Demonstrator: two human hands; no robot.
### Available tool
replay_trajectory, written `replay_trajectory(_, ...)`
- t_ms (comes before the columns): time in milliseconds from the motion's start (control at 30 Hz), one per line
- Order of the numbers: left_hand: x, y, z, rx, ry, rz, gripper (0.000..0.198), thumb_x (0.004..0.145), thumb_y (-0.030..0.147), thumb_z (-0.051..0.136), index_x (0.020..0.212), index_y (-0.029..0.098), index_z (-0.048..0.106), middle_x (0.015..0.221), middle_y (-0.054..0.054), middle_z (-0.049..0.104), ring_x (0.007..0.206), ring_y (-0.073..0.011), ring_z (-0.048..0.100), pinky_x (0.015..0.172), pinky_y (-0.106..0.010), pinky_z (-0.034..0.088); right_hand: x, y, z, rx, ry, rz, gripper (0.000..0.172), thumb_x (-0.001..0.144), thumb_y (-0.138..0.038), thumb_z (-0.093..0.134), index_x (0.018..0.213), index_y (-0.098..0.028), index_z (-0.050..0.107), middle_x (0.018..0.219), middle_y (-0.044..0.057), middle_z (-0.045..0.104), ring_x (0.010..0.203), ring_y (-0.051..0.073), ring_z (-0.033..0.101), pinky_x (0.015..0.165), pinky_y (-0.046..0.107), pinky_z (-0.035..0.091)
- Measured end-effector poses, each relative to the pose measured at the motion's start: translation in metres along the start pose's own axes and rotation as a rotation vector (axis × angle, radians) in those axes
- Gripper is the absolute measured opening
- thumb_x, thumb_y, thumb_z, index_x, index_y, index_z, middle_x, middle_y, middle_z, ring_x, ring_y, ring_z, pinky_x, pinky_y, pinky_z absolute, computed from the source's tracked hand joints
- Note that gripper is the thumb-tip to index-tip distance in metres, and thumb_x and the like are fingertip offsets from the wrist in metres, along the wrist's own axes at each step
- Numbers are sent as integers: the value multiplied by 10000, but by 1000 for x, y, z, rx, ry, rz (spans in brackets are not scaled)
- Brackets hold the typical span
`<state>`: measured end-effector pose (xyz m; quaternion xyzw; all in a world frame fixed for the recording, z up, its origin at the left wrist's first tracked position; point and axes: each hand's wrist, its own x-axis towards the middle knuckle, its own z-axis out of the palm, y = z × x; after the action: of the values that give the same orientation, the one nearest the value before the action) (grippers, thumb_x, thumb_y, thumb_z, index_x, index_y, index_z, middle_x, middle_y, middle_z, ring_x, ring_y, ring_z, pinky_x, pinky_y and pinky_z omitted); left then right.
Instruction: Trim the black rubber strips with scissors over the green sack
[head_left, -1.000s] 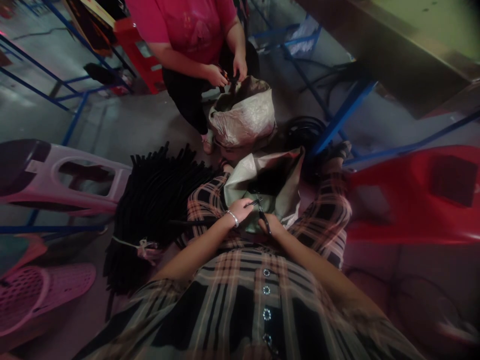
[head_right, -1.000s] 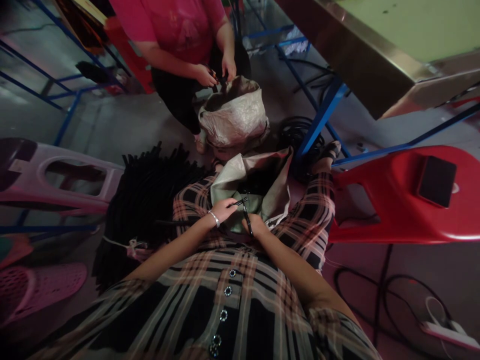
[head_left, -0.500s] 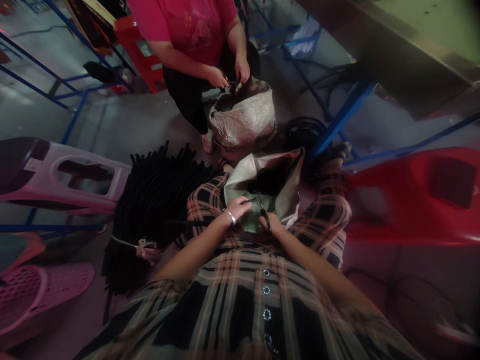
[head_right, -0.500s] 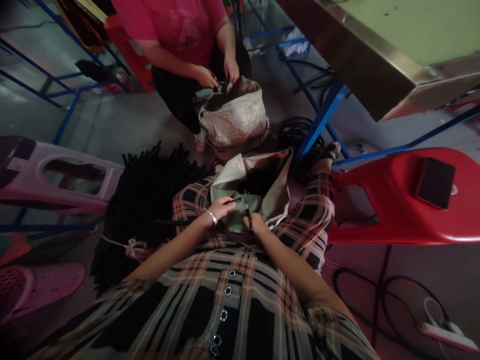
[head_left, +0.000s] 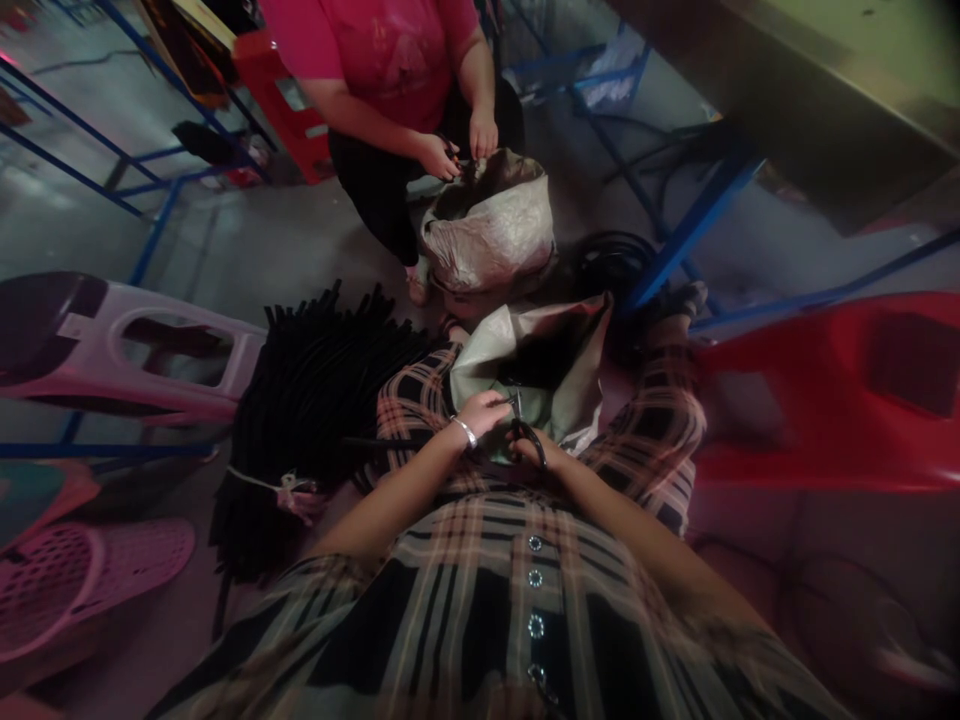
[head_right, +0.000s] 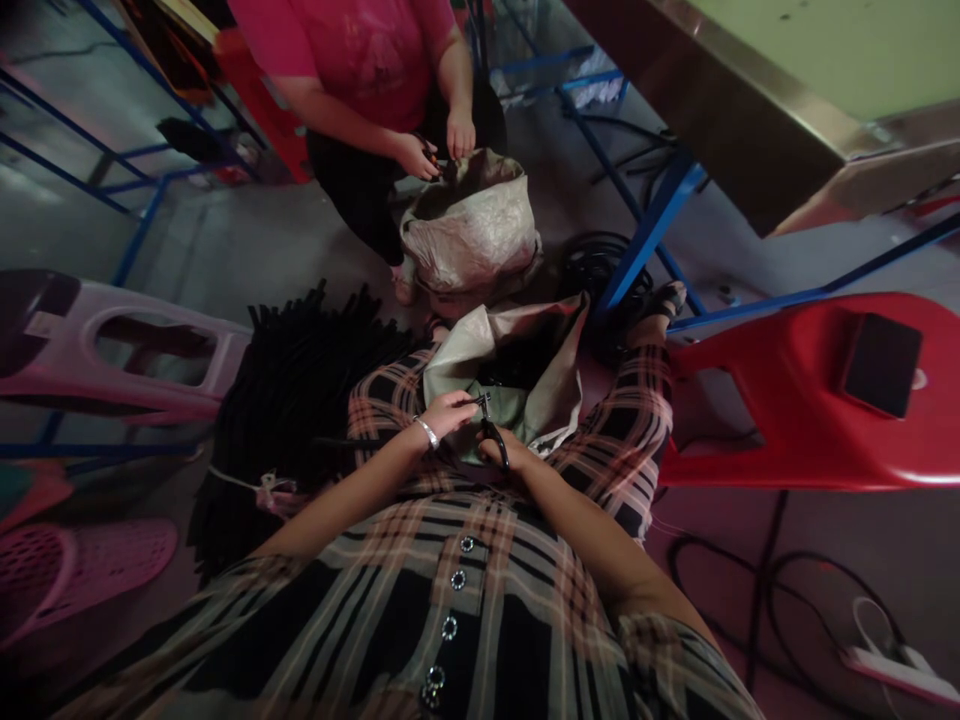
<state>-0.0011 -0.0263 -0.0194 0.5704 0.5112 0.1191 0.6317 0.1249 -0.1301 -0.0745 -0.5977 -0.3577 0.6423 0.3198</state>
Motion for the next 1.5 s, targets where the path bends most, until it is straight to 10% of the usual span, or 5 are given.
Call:
replay_trajectory(633,3,1,-1,158,6,56,197,727,339,559,751,144,572,505,42,490,409,-66,392,425,-201,290,-7,-10,-3,-268,87,-107,164,725,-211,459,703,-138,604,620,28,588,589,129,536,552,220,388)
replay_trajectory(933,-14,14,-39,815,64,358,300,794,410,510,887,187,687,830,-52,674,764,-177,584,671,-263,400,-8,-16,-5,-299,217,-102,164,687,-220,460,572,-142,547,522,26,530,514,119,489,495,220,349)
replay_trajectory(1500,-11,-4,-39,346,34,185,348,741,444,550,871,143,667,535,35,531,494,-85,437,507,-198,354,-8,-13,-4,-297,268,-130,231,723,-272,458,537,-149,516,478,4,475,473,98,456,482,208,332)
